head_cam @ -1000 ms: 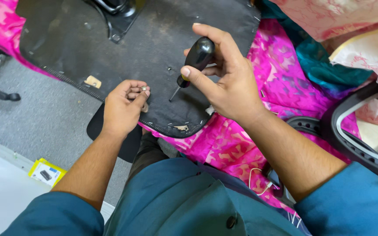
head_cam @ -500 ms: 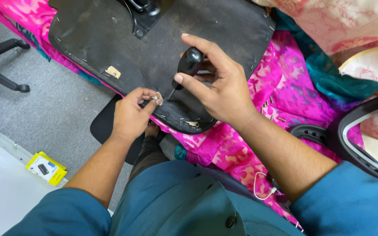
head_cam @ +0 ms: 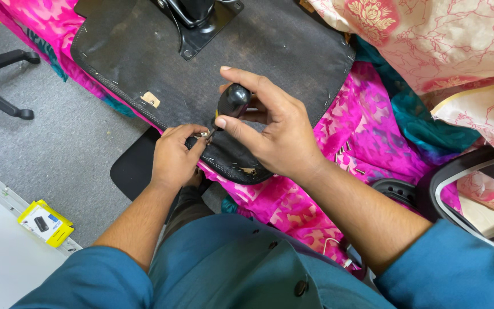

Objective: The person disassembles an office chair seat on the floor, using a screwdriver to unscrew and remove screws from the seat mounting plate and handling the black plastic mechanism parts and loose screws by hand.

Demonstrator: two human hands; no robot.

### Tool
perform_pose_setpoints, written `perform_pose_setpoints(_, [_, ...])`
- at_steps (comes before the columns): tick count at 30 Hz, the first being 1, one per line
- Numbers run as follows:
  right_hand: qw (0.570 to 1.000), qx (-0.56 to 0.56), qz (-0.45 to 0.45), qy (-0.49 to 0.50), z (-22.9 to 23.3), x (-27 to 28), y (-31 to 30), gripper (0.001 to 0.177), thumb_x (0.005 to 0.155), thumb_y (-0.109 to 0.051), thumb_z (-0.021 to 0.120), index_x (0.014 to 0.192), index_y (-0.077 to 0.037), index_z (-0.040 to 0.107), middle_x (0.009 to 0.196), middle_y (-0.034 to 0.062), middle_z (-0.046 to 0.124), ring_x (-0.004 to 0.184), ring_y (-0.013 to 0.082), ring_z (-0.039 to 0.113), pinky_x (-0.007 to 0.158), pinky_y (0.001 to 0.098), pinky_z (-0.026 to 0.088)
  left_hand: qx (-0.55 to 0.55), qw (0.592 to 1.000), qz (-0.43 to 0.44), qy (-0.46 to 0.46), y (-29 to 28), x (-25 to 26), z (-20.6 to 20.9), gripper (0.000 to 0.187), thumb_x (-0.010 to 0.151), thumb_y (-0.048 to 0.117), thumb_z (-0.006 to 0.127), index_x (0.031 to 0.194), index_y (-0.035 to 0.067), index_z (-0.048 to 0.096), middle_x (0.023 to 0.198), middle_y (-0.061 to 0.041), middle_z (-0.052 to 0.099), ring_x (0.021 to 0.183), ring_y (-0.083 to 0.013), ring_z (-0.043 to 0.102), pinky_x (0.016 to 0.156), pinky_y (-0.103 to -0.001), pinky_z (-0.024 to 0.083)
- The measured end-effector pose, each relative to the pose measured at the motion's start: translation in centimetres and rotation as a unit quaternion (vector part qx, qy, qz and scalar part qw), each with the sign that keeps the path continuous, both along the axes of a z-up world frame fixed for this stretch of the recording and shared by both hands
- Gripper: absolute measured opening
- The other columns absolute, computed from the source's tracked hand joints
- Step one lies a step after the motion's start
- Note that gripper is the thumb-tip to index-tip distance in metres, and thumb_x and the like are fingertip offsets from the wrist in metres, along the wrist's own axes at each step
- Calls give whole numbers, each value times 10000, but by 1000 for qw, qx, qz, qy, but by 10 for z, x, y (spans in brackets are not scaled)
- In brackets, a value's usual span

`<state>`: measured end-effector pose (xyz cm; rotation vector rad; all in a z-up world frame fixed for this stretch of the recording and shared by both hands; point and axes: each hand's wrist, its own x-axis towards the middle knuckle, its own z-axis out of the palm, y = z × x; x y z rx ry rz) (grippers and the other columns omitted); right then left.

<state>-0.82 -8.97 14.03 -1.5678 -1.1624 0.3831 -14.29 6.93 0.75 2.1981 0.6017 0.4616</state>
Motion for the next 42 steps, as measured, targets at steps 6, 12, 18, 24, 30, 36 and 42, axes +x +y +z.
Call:
perform_pose_setpoints(6, [999, 8, 14, -37, 2, 0, 1, 543, 1016, -67, 788, 1493, -114, 532, 1345, 73, 666, 1220, 162, 724, 1051, 331, 588, -2, 1000, -9, 5, 0, -1, 1, 178, 900, 168, 716, 1049, 84, 766, 1023, -80, 768, 1014, -305, 674, 917, -409, 510])
perform_pose_setpoints(12, [998, 17, 30, -54, 3, 2, 5, 536, 1031, -72, 793, 1499, -129, 538, 1290, 55, 667, 1187, 145, 729, 1046, 318, 599, -5, 1000, -10, -7, -1, -2, 0, 165, 912, 173, 711, 1040, 86, 769, 1007, -79, 770, 999, -300, 681, 921, -408, 510])
perform_pose_setpoints(18, [993, 19, 44, -108, 11, 1, 12, 522, 1040, -106, 805, 1477, -141, 522, 1220, 53, 667, 1131, 134, 736, 1047, 306, 598, 5, 1000, -8, -16, 0, -2, -6, 183, 905, 174, 720, 1057, 81, 760, 1016, -92, 763, 993, -321, 675, 916, -414, 509])
perform_pose_setpoints(24, [963, -4, 50, -267, 21, -3, 26, 588, 1003, -234, 812, 1508, -186, 513, 1183, 35, 683, 996, 177, 715, 885, 285, 617, 24, 999, 1, -42, -1, -1, -13, 220, 886, 202, 750, 1054, 61, 728, 1040, -115, 753, 988, -347, 670, 896, -429, 517])
perform_pose_setpoints(30, [954, 54, 62, -287, 25, -9, 32, 558, 1004, -166, 720, 1486, -146, 440, 1288, 112, 625, 1115, 246, 667, 991, 341, 582, -11, 999, 37, -5, -7, 2, -4, 176, 948, 224, 753, 939, 53, 711, 960, -128, 758, 975, -341, 706, 857, -427, 543])
perform_pose_setpoints(36, [964, 54, 69, -252, 17, -5, 37, 413, 1069, -156, 727, 1448, -182, 567, 1193, 55, 655, 1071, 181, 690, 947, 287, 595, -109, 990, 78, 35, -8, 4, 10, 318, 861, 246, 753, 1059, 5, 689, 959, -146, 760, 797, -262, 751, 682, -360, 560])
perform_pose_setpoints(42, [967, 20, 25, -253, 19, -4, 39, 440, 956, -283, 822, 1371, -212, 694, 1000, 64, 617, 912, 201, 642, 825, 318, 572, -150, 984, 85, 49, -7, 2, 9, 337, 874, 275, 736, 1096, 25, 699, 996, -129, 761, 742, -272, 752, 671, -371, 559])
